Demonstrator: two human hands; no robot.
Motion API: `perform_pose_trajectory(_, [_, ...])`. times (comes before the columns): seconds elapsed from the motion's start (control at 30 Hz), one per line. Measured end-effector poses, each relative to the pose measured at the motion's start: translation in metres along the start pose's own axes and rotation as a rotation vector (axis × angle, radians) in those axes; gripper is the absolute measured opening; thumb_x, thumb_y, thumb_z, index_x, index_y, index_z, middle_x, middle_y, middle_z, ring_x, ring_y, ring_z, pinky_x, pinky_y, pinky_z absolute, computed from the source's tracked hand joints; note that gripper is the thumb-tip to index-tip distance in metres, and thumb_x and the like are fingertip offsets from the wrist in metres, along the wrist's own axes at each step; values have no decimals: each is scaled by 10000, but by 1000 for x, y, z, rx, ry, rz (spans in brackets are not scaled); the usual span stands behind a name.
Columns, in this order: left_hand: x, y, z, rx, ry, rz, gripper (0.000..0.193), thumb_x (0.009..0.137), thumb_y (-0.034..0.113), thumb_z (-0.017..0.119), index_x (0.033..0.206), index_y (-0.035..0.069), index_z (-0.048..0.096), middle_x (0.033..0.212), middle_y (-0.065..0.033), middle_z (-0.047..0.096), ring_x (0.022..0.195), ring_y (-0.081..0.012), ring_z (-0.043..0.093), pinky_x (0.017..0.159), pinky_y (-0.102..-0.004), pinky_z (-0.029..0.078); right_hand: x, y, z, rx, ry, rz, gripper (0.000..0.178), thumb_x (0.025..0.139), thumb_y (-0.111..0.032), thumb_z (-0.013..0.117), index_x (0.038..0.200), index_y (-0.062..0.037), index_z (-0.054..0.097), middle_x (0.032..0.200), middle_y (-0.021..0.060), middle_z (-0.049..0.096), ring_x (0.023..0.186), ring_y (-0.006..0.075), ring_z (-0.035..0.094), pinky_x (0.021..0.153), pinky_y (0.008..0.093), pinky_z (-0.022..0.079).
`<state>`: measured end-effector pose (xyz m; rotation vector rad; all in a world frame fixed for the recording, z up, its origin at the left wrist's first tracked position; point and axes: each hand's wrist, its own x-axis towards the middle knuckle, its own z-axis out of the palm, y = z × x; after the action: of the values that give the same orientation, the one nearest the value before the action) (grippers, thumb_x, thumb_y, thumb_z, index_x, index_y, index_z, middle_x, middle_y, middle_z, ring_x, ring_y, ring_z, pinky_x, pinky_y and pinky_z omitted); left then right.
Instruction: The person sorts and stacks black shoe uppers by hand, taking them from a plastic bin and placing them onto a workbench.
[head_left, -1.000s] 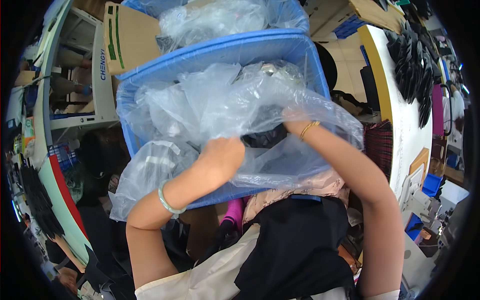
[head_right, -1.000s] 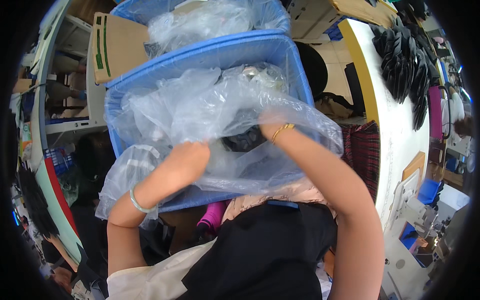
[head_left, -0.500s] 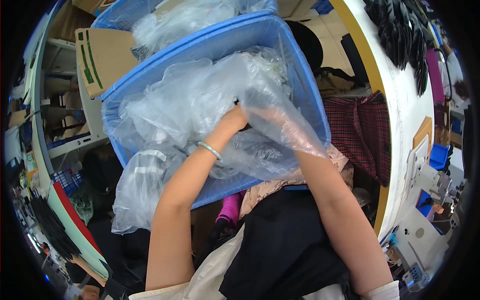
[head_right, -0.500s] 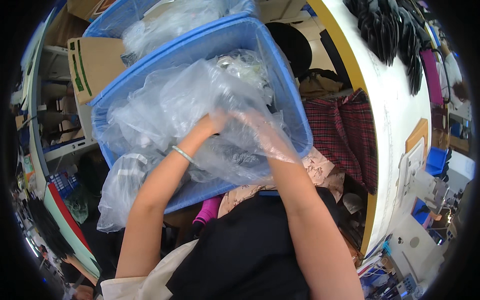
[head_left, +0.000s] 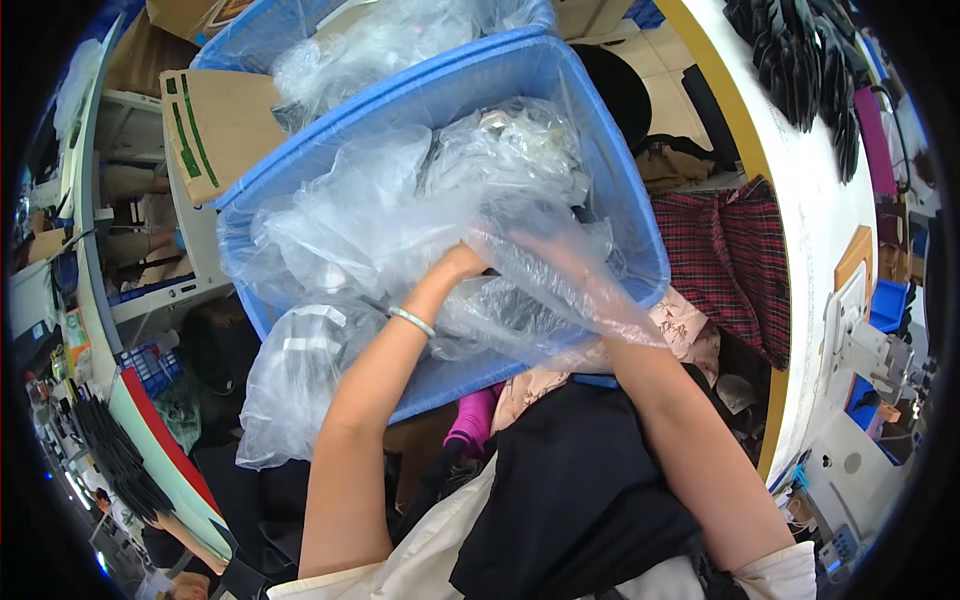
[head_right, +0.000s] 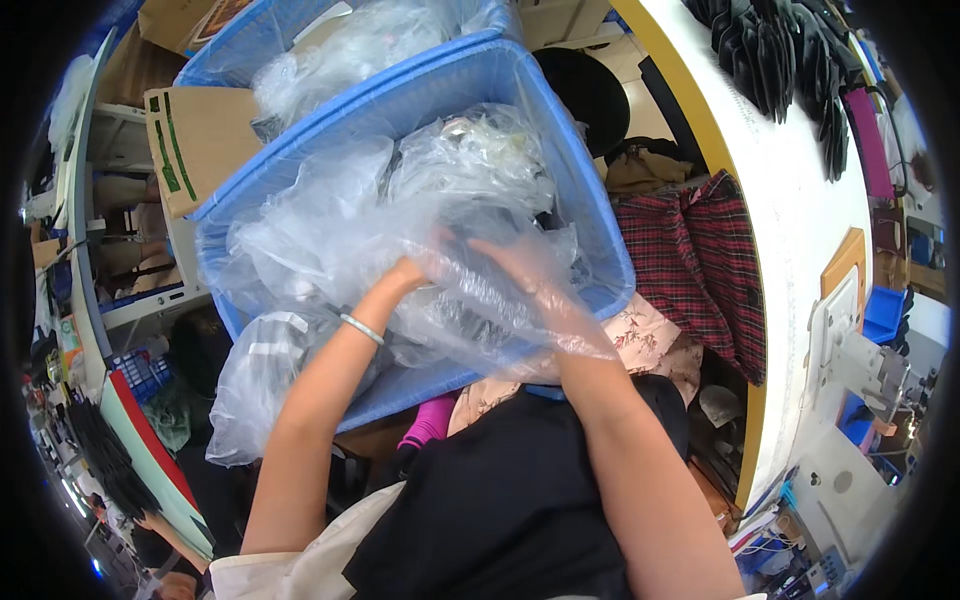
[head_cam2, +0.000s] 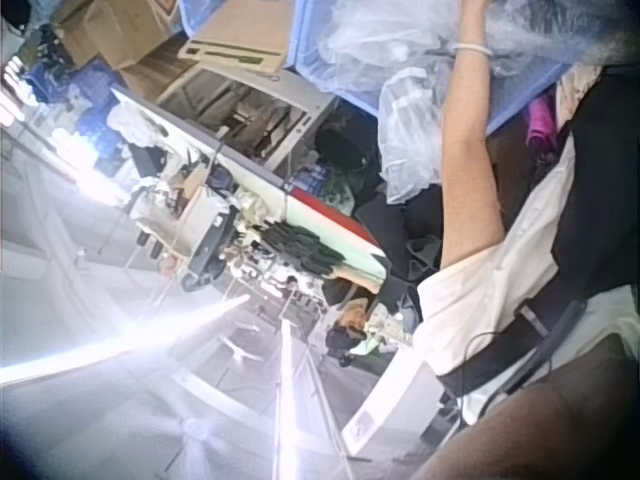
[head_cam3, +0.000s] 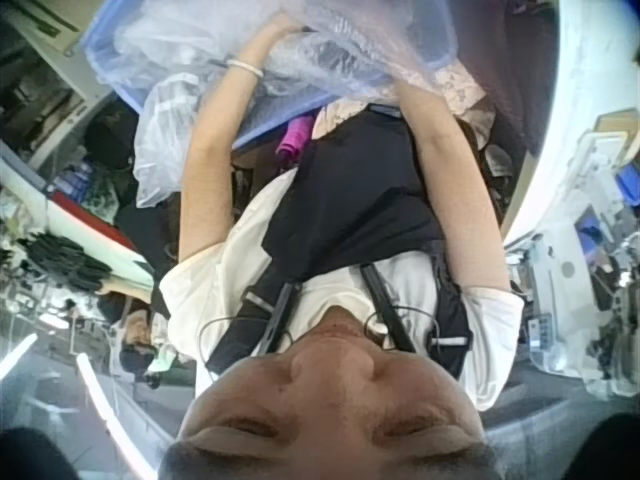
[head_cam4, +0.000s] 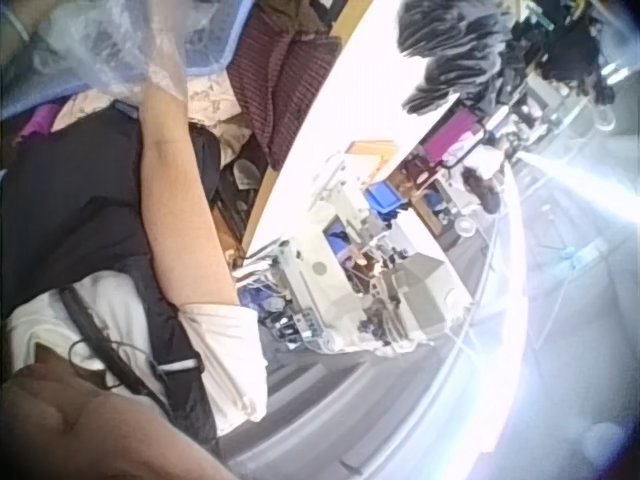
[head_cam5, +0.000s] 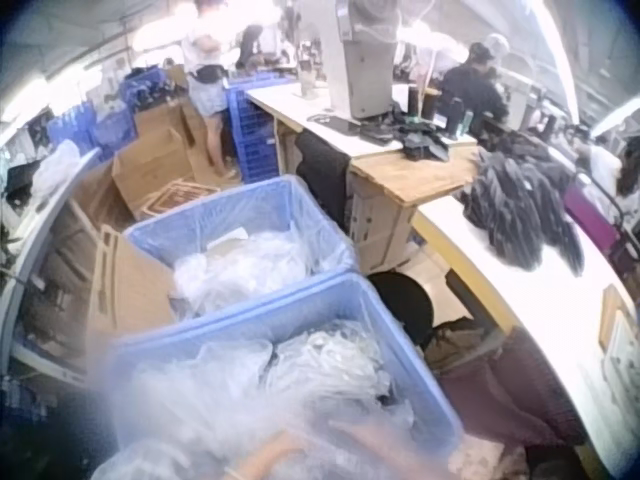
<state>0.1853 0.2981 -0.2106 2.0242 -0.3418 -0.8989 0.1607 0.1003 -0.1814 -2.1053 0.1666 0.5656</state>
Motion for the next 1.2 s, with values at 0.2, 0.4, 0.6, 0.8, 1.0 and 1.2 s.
perform_pose_trajectory(0.2, [-2,-1,3,26,46,1,676,661,215,760,1222,-35,477,1207,-213,518,1162,-309,491,1010,-385,379,-13,-13,0,105,63,123,889,739,-518,691,1387,-15,349,1270,138,537,1226,281,462,1065,362,290])
perform_pose_trajectory(0.4, [17,-53,23,-31,125,-40,806,605,238,804,1276,-37,451,1259,-224,493,1181,-343,467,1032,-398,358,25,27,8,-366,-443,154,911,696,-517,704,1353,19,369,1288,202,500,1251,294,433,1071,378,280])
perform_pose_trajectory(0.6, [0,-22,23,-29,212,-140,864,582,283,802,1297,-43,442,1356,-246,406,1251,-377,399,1058,-419,320,10,0,23,-144,-14,222,1024,586,-404,786,1323,124,309,1270,288,485,1190,353,490,1011,378,374])
perform_pose_trajectory(0.8, [-17,-1,-10,570,65,118,394,780,173,591,1099,-58,588,1127,-244,585,1069,-367,555,929,-426,433,7,-11,31,-62,-119,51,896,689,-395,755,1349,46,340,1190,275,551,1127,414,520,981,422,394])
perform_pose_trajectory(1.0, [-53,165,-121,638,310,435,160,790,120,547,853,-11,613,845,-199,632,770,-360,605,677,-426,477,-59,-96,-62,-326,75,-648,702,765,-308,710,1319,-9,399,1087,252,589,1040,434,552,955,429,418])
perform_pose_trajectory(1.2, [-29,98,-156,816,552,245,208,773,67,524,947,35,633,799,-194,638,730,-379,604,626,-435,483,-132,-171,-117,-205,306,-595,667,689,-151,743,1268,-26,437,1119,214,577,1020,367,578,892,407,457])
